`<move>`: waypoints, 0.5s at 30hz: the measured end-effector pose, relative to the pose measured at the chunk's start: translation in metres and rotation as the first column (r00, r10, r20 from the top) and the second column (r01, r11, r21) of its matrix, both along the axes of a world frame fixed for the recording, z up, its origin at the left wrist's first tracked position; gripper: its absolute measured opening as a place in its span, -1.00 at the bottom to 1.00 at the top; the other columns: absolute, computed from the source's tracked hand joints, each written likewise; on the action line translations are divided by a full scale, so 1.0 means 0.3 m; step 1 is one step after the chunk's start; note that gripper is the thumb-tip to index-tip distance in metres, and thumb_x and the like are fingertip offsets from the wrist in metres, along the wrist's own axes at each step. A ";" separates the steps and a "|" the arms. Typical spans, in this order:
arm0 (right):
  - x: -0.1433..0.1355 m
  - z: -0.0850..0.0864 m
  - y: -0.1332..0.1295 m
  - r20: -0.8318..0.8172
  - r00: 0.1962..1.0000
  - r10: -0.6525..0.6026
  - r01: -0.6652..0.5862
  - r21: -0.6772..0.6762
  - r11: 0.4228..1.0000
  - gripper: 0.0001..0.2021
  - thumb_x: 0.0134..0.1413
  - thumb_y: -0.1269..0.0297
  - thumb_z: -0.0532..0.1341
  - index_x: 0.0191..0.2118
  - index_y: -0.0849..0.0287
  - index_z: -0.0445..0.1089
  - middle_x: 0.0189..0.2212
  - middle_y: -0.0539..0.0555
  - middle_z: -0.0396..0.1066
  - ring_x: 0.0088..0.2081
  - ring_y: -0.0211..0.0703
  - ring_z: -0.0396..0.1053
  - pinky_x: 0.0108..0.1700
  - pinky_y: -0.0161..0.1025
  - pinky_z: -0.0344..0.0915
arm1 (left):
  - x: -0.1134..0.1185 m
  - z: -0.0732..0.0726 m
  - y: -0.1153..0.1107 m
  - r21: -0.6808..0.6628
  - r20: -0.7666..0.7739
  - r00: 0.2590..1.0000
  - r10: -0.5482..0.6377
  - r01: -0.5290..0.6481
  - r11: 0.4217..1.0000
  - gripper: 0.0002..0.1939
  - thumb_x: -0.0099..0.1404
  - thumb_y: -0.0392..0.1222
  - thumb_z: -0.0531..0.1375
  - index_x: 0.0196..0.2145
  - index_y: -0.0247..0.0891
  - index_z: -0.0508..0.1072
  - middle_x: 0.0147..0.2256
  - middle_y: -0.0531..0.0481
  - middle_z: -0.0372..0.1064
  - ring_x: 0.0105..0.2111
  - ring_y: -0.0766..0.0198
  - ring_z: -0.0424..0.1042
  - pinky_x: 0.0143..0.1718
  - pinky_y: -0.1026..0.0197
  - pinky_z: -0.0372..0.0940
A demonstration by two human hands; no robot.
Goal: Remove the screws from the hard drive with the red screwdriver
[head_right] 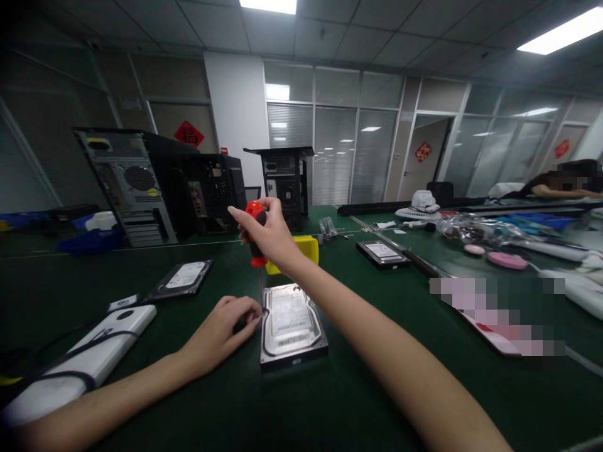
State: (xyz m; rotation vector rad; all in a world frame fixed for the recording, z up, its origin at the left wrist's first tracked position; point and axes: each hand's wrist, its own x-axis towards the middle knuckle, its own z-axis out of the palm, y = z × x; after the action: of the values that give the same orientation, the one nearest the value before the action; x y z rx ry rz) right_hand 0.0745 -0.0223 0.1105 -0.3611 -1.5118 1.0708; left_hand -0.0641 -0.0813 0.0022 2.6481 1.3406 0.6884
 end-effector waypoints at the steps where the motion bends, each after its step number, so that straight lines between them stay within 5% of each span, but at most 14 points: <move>1: 0.000 0.001 -0.002 -0.001 1.000 0.004 -0.004 -0.012 1.000 -0.56 -0.11 0.08 0.28 -0.22 0.10 0.04 -0.51 -0.13 0.27 -0.55 -0.37 0.27 -0.49 -0.37 0.29 | 0.000 0.000 0.000 0.000 0.000 1.000 0.000 0.000 1.000 -0.90 0.30 -0.26 0.01 -0.31 -0.22 0.32 -0.42 0.09 0.27 -0.39 0.27 0.26 -0.23 0.17 0.08; 10: 0.011 0.016 0.010 -0.061 0.991 0.119 -0.127 -0.154 0.980 -0.77 0.05 0.12 0.12 -0.25 0.16 0.20 -0.45 -0.05 0.26 -0.49 -0.36 0.29 -0.49 -0.38 0.31 | -0.001 0.003 -0.003 -0.002 0.007 1.000 -0.003 0.003 1.000 -0.89 0.30 -0.26 0.01 -0.31 -0.22 0.32 -0.41 0.08 0.28 -0.38 0.26 0.27 -0.23 0.16 0.09; 15: 0.006 0.008 0.008 -0.058 0.995 0.087 -0.093 -0.116 0.989 -0.67 -0.03 0.07 0.22 -0.24 0.11 0.13 -0.49 -0.10 0.26 -0.54 -0.38 0.25 -0.54 -0.41 0.26 | 0.001 0.001 -0.001 -0.004 0.008 1.000 -0.002 0.002 1.000 -0.89 0.30 -0.24 0.01 -0.31 -0.22 0.33 -0.41 0.08 0.29 -0.38 0.26 0.27 -0.23 0.16 0.10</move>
State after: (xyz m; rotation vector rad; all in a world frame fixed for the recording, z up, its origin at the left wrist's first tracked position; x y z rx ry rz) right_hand 0.0764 -0.0198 0.1129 -0.3471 -1.4327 1.2365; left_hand -0.0639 -0.0817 0.0025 2.6407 1.3362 0.6945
